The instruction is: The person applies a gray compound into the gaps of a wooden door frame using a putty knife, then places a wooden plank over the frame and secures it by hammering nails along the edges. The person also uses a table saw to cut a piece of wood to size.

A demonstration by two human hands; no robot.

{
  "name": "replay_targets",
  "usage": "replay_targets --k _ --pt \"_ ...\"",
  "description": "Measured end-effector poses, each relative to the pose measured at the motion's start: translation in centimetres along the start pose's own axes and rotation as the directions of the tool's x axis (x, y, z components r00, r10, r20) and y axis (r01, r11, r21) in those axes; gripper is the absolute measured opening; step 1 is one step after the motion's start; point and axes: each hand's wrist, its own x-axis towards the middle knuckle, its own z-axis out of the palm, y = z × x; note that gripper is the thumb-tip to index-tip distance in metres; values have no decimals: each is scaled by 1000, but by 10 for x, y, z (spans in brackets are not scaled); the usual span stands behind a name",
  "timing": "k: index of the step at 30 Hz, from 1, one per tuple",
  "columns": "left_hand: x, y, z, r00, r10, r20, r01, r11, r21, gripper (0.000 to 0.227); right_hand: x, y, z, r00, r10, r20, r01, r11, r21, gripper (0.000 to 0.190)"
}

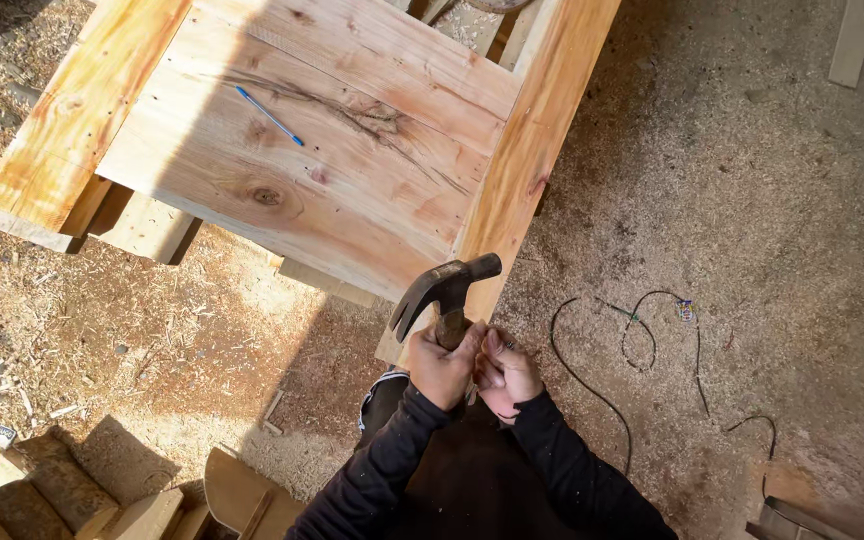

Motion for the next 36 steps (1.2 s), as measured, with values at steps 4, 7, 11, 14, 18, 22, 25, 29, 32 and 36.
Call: replay_targets --k 4,7,11,14,18,22,25,29,32,36 --pt "50 6 16 991 1 -134 9 997 74 20 69 -71 -4 984 -3 -180 -28 985 -170 15" --pt "92 9 34 969 -65 -237 84 994 72 31 163 -163 -20 931 -366 12 304 753 -583 14" --pt "143 16 58 916 -212 -339 252 964 79 39 297 -242 -33 781 -415 467 572 175 -801 15" --pt "174 17 74 910 -181 -372 271 941 206 47 350 -261 -34 801 -277 531 570 80 -818 19" --pt "208 2 88 942 2 -336 163 872 462 76 372 -256 -27 836 -148 529 523 -75 -849 12" --pt "248 0 93 971 75 -228 103 729 677 85 370 -260 -25 779 -117 616 609 -90 -788 8" --pt "266 12 95 986 44 -164 86 700 709 85 367 -263 -25 754 -94 650 615 -246 -749 9" --pt "281 23 97 973 201 -114 -59 693 719 84 377 -265 -19 678 -139 722 691 -215 -690 11" --pt "279 15 101 964 222 -148 -51 699 714 80 369 -259 -21 744 -96 661 635 -206 -745 9" --pt "290 5 101 974 189 -122 -29 643 766 83 364 -264 -18 766 -83 638 606 -239 -758 11"
